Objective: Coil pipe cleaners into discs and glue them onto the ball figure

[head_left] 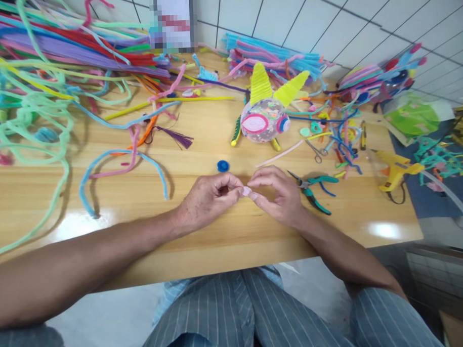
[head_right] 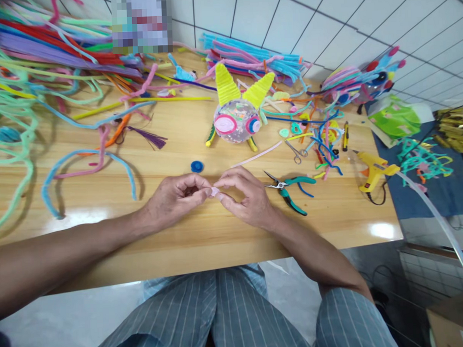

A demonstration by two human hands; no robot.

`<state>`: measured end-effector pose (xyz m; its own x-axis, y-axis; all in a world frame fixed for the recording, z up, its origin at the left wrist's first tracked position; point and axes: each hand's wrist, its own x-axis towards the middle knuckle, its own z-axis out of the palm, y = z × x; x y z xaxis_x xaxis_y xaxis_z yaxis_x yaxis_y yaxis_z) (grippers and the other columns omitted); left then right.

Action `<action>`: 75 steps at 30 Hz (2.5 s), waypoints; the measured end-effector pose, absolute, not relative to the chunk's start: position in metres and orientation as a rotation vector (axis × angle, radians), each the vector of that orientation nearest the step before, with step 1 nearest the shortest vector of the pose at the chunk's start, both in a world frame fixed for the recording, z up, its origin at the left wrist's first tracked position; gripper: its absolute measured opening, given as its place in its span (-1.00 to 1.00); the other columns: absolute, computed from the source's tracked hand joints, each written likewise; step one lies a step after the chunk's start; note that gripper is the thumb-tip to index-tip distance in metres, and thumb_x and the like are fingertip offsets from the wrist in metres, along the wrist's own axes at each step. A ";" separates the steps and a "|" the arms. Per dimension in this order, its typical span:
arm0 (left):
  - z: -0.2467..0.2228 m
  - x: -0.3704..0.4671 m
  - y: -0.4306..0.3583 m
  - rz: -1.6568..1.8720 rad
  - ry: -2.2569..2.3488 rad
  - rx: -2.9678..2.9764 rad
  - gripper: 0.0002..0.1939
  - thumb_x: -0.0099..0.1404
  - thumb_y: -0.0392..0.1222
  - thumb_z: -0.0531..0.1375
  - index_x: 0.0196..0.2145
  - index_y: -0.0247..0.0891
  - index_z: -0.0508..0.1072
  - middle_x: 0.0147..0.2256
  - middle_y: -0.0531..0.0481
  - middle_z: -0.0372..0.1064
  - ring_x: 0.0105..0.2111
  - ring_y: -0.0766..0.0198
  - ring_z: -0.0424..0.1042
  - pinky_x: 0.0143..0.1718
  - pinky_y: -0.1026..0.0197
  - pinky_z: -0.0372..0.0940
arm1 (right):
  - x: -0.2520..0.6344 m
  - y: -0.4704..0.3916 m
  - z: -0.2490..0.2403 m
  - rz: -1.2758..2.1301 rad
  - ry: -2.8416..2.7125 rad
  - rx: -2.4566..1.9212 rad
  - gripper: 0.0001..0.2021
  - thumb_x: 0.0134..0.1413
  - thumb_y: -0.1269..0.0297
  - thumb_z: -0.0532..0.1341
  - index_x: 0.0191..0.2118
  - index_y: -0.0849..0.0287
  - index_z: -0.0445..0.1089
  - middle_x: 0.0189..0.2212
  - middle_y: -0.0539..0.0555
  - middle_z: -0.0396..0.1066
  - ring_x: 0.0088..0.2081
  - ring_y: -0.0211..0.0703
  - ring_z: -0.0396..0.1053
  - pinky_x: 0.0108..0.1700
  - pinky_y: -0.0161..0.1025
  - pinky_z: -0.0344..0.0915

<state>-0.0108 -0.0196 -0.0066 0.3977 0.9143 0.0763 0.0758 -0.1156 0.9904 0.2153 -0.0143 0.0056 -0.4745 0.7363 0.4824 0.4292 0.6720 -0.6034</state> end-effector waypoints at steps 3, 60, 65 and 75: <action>-0.006 -0.011 -0.020 0.918 0.924 1.510 -0.78 0.40 -0.13 0.23 -0.31 -0.33 0.57 -0.44 0.00 0.52 -0.48 0.37 0.36 -0.44 0.33 0.24 | 0.215 -0.014 0.006 0.517 -2.127 -0.900 -0.78 0.27 0.35 0.36 0.00 -0.01 0.47 -0.20 0.06 0.54 -0.14 -0.10 0.54 -0.05 -0.06 0.51; -0.002 -0.016 -0.019 0.879 0.884 1.492 -0.68 0.56 -0.05 0.13 -0.25 -0.27 0.57 -0.42 0.06 0.45 -0.46 0.37 0.31 -0.37 0.30 0.25 | 0.201 -0.022 -0.002 1.062 -1.725 -1.081 -0.88 0.28 0.23 0.36 -0.21 0.08 0.42 -0.38 -0.05 0.54 -0.37 -0.26 0.51 -0.28 -0.26 0.44; -0.002 -0.017 -0.019 0.886 0.881 1.512 -0.69 0.56 -0.04 0.14 -0.25 -0.26 0.54 -0.36 0.04 0.49 -0.40 0.35 0.38 -0.26 0.28 0.30 | 0.201 -0.022 -0.001 1.062 -1.745 -1.078 -0.87 0.29 0.22 0.36 -0.20 0.08 0.41 -0.36 -0.04 0.55 -0.35 -0.25 0.53 -0.26 -0.25 0.47; -0.004 -0.015 -0.018 0.851 0.877 1.522 -0.60 0.53 0.12 0.18 -0.29 -0.26 0.51 -0.39 0.03 0.48 -0.38 0.30 0.42 -0.27 0.26 0.32 | 0.199 -0.021 -0.002 1.040 -1.838 -1.002 -0.90 0.31 0.23 0.33 -0.19 0.08 0.41 -0.37 -0.03 0.58 -0.37 -0.27 0.52 -0.27 -0.27 0.45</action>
<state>-0.0151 -0.0184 -0.0042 0.4620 0.8855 0.0497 0.0762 -0.0955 0.9925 0.1990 -0.0212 -0.0022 -0.3824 0.8915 0.2429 0.2507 0.3531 -0.9014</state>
